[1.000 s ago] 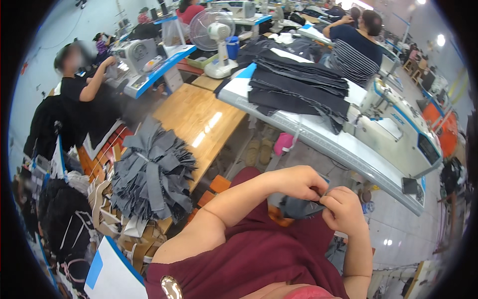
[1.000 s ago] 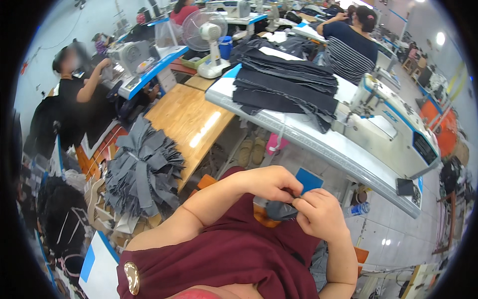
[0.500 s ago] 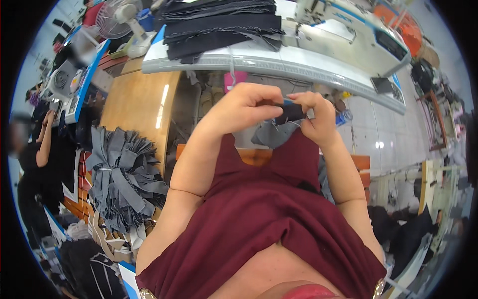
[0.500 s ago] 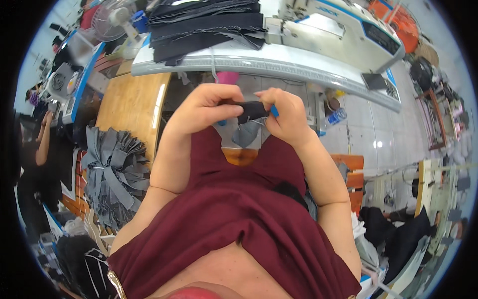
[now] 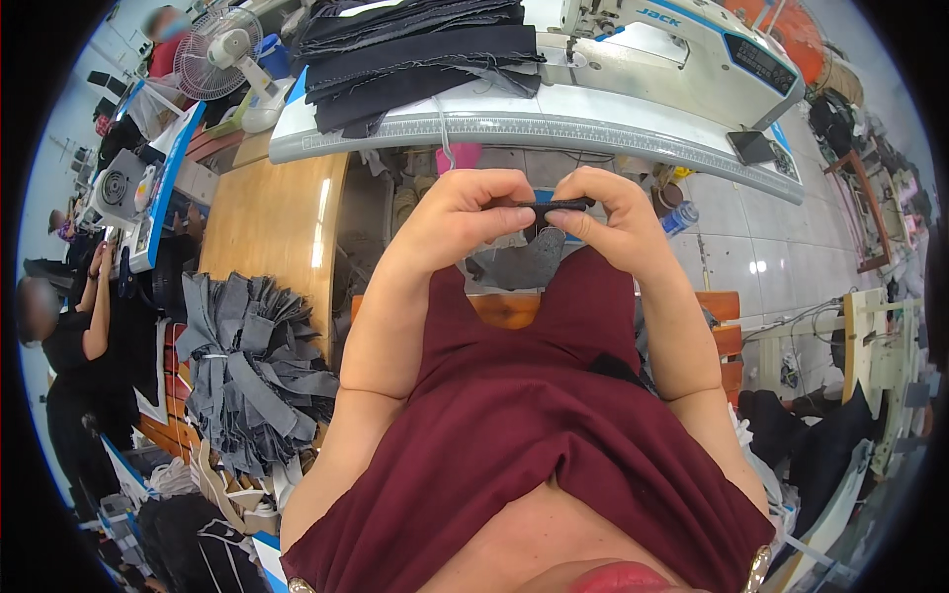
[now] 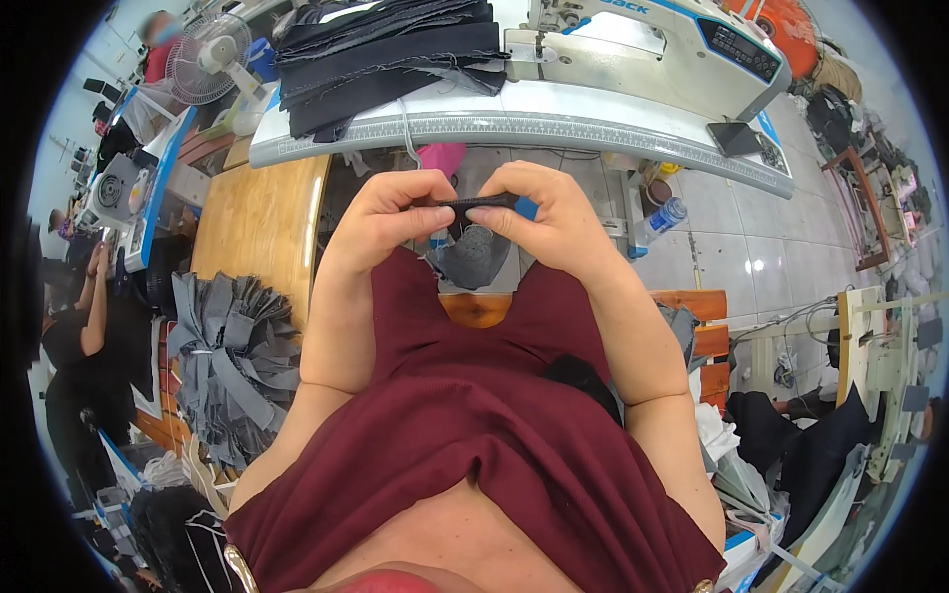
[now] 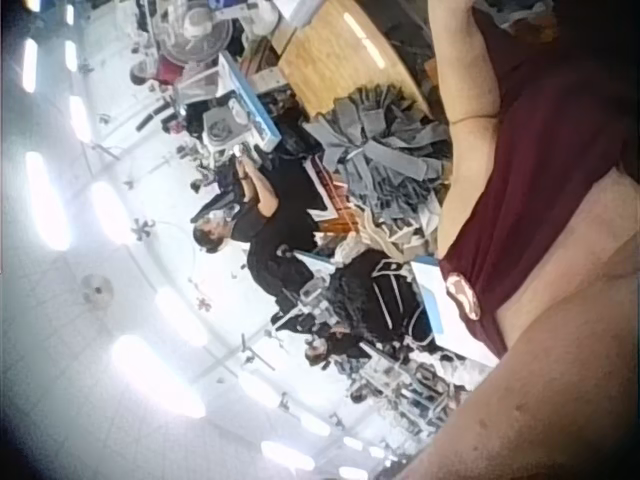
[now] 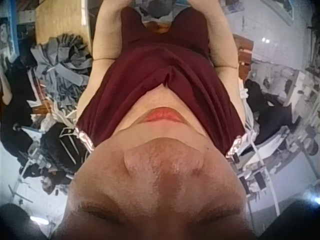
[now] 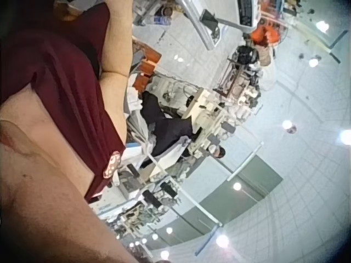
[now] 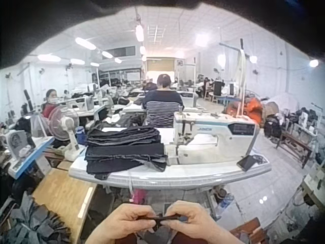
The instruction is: The recorder is inspecting and sorting fabric pieces at a sewing workstation in a garment factory.
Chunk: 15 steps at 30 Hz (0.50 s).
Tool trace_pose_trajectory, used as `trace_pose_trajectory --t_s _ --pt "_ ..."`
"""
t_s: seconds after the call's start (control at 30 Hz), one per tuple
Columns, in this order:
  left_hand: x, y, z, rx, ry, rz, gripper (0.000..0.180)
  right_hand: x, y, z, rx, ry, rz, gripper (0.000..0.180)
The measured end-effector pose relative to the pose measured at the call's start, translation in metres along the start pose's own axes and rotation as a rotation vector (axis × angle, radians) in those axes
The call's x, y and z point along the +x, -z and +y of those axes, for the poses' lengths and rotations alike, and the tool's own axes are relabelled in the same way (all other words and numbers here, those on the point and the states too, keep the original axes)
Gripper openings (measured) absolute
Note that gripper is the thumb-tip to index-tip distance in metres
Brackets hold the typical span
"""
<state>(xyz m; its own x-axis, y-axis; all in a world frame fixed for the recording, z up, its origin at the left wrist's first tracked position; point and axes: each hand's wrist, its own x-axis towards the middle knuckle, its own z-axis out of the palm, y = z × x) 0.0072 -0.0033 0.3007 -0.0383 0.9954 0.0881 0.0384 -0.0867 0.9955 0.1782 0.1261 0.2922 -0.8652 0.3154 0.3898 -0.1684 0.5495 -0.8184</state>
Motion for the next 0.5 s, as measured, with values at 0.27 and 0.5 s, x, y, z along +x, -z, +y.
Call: trace_pose_trajectory --t_s 0.27,0.5 --pt "0.006 0.004 -0.009 -0.118 -0.024 -0.008 0.005 -0.001 -0.012 0.014 0.632 -0.256 0.117 0.01" --pt "0.011 0.001 -0.021 -0.125 -0.069 0.104 0.007 0.002 -0.015 0.016 0.903 -0.361 0.116 0.015"
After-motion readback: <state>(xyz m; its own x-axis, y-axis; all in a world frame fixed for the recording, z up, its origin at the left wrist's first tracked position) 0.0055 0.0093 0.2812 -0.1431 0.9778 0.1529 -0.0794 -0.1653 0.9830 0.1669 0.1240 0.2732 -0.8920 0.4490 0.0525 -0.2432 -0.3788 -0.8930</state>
